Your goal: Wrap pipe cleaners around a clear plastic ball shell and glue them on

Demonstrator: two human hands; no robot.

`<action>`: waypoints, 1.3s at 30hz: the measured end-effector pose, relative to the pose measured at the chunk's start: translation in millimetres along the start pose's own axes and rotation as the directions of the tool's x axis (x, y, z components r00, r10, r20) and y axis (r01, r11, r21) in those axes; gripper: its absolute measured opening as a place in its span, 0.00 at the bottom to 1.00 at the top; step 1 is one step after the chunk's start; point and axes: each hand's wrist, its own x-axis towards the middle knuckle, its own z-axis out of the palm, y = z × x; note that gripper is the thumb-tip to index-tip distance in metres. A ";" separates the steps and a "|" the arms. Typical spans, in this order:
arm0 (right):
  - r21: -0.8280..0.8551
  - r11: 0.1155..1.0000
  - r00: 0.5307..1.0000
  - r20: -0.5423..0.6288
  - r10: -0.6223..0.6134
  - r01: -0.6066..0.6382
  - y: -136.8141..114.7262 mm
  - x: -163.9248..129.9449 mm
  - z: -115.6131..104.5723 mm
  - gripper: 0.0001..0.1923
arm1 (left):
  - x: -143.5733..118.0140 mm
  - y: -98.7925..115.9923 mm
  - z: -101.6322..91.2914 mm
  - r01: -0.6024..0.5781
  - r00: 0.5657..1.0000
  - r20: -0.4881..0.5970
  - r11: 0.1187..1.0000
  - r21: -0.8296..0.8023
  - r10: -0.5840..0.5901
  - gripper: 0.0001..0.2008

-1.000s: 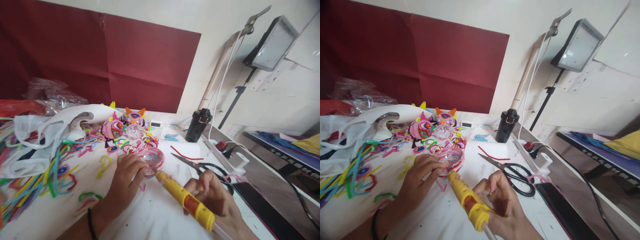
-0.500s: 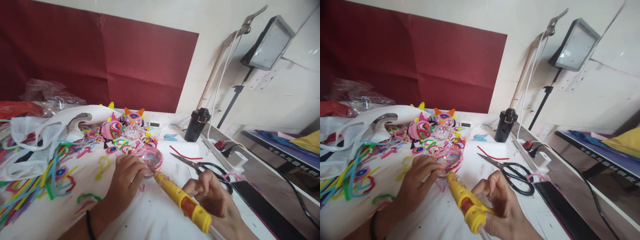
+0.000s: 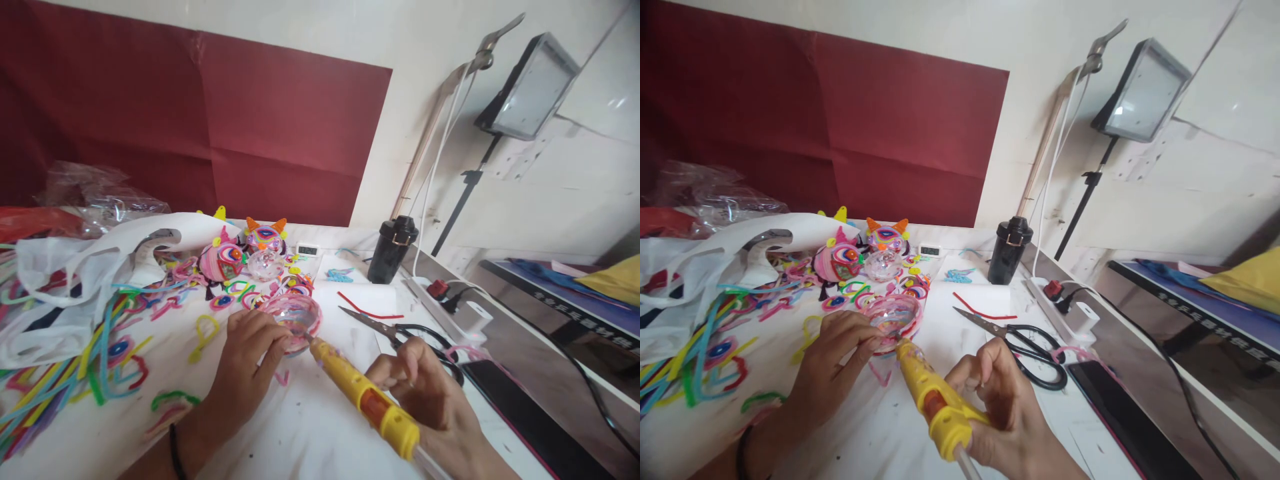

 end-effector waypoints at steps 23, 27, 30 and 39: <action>-0.083 0.996 0.999 -0.030 -0.027 0.024 1.3 -0.9 3.9 0.22 | 1.5 1.3 -0.7 0.024 1.000 -0.008 0.999 0.023 -0.024 0.08; -0.125 0.991 0.999 -0.030 -0.043 0.039 3.4 -1.6 1.9 0.20 | -0.5 -0.2 -0.1 0.053 0.999 -0.001 0.999 0.012 -0.053 0.08; -0.138 0.988 0.998 -0.023 -0.066 0.062 5.1 -2.2 -1.2 0.20 | -0.9 -3.0 0.4 0.107 0.994 0.000 0.994 -0.005 -0.107 0.08; -0.802 0.594 0.998 0.033 -0.049 0.056 7.0 6.2 -16.3 0.16 | 3.8 -10.9 -2.6 0.314 0.949 0.041 0.946 -0.082 -0.312 0.11</action>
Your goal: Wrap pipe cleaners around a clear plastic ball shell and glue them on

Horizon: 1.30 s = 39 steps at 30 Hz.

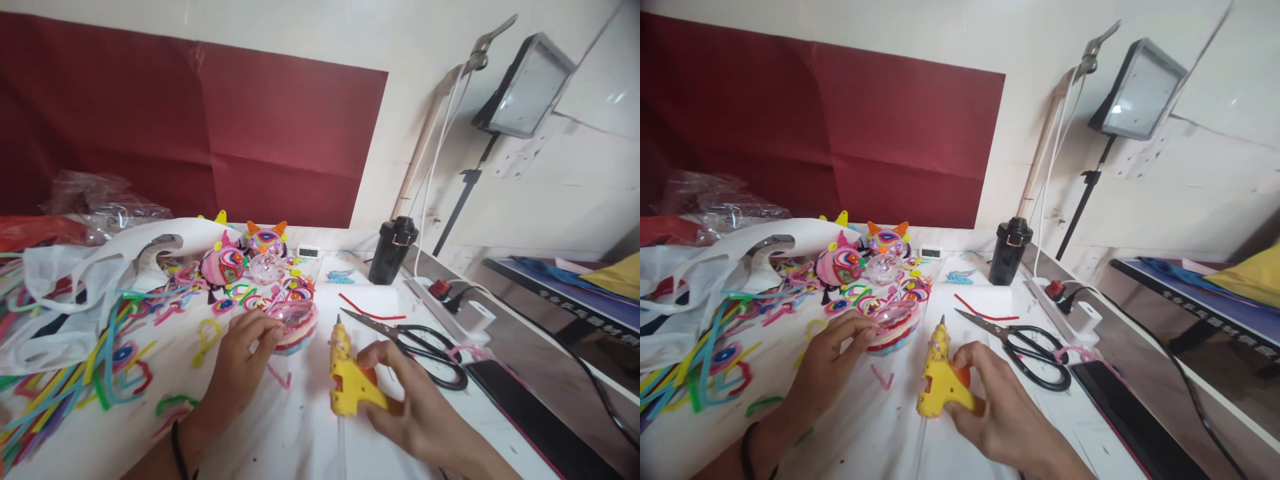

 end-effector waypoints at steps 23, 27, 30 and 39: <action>-0.359 0.843 0.901 -0.012 -0.433 0.400 -46.3 69.0 24.4 0.10 | -4.6 9.6 3.3 -0.117 0.993 0.020 0.992 0.043 0.116 0.09; -0.308 0.865 0.907 -0.019 -0.422 0.396 -44.3 72.3 23.9 0.07 | -4.2 10.8 3.7 -0.143 0.990 0.023 0.988 0.057 0.142 0.10; -0.253 0.891 0.918 -0.030 -0.396 0.377 -43.7 73.4 23.3 0.05 | -4.5 10.5 3.7 -0.162 0.987 0.022 0.985 0.061 0.161 0.09; -0.242 0.894 0.917 -0.038 -0.398 0.378 -45.0 74.7 22.5 0.04 | -6.3 10.5 4.3 -0.185 0.982 0.045 0.979 0.082 0.182 0.09</action>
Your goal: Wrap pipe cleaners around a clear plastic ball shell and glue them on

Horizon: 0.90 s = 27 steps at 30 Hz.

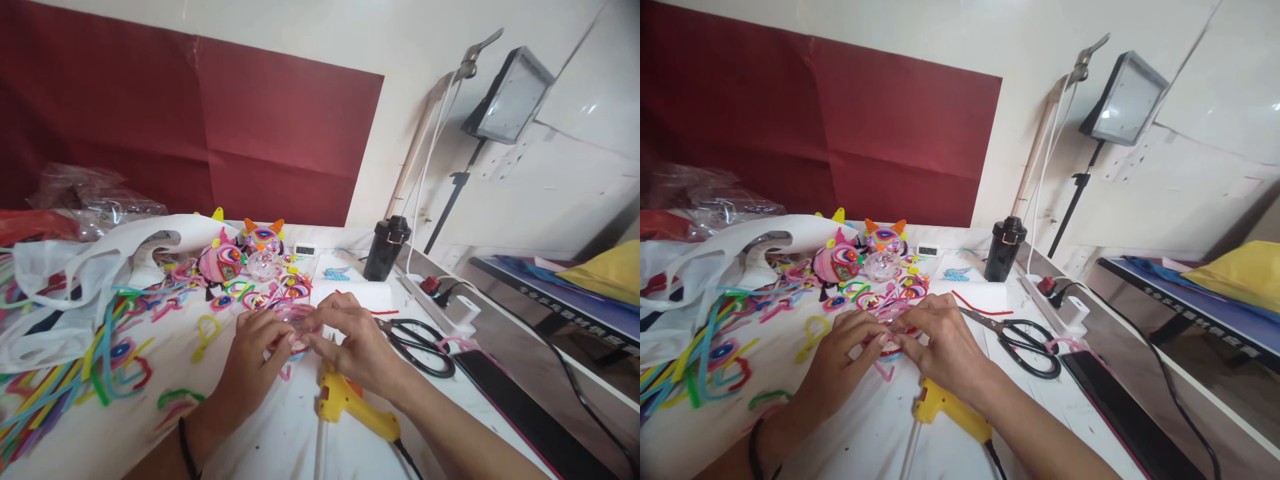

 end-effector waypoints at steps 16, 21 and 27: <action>-0.182 0.965 0.977 0.130 -0.167 0.189 -4.7 5.6 -8.1 0.06 | -3.0 -1.5 2.5 0.020 0.995 0.096 1.000 -0.012 -0.018 0.10; -0.091 0.986 0.978 0.169 -0.122 0.139 -1.4 6.4 -8.5 0.05 | -3.0 -1.0 3.7 0.005 0.992 0.128 0.999 -0.047 0.001 0.09; 0.015 0.999 0.980 0.198 -0.031 0.029 0.4 6.7 -8.4 0.12 | -2.8 -0.7 3.4 0.007 0.986 0.168 0.998 -0.070 0.005 0.10</action>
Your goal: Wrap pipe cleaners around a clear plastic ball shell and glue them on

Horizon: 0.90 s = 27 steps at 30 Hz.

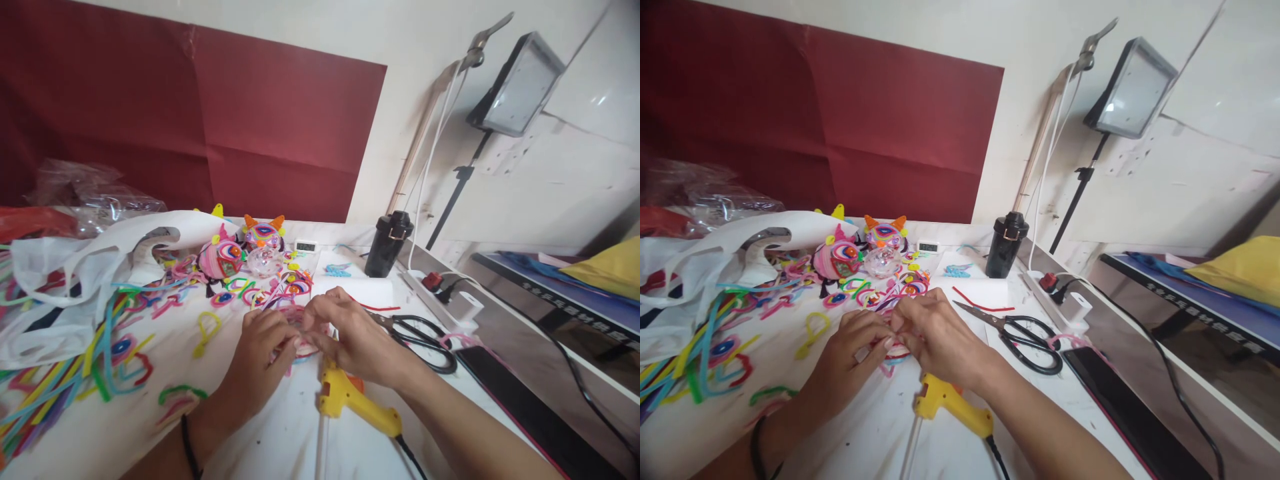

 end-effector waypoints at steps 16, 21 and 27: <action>0.420 0.877 0.973 0.117 0.202 -0.232 18.4 -7.4 13.7 0.16 | 1.9 -6.3 4.8 0.074 0.985 0.158 0.996 -0.058 -0.065 0.11; 0.441 0.870 0.976 0.088 0.200 -0.218 20.6 -9.4 15.1 0.15 | 3.8 -6.8 0.5 0.167 0.961 0.243 0.976 -0.140 -0.130 0.12; 0.507 0.820 0.963 0.102 0.248 -0.265 19.8 -12.4 15.7 0.16 | 7.6 -11.6 -10.9 0.234 0.955 0.231 0.953 -0.193 -0.188 0.13</action>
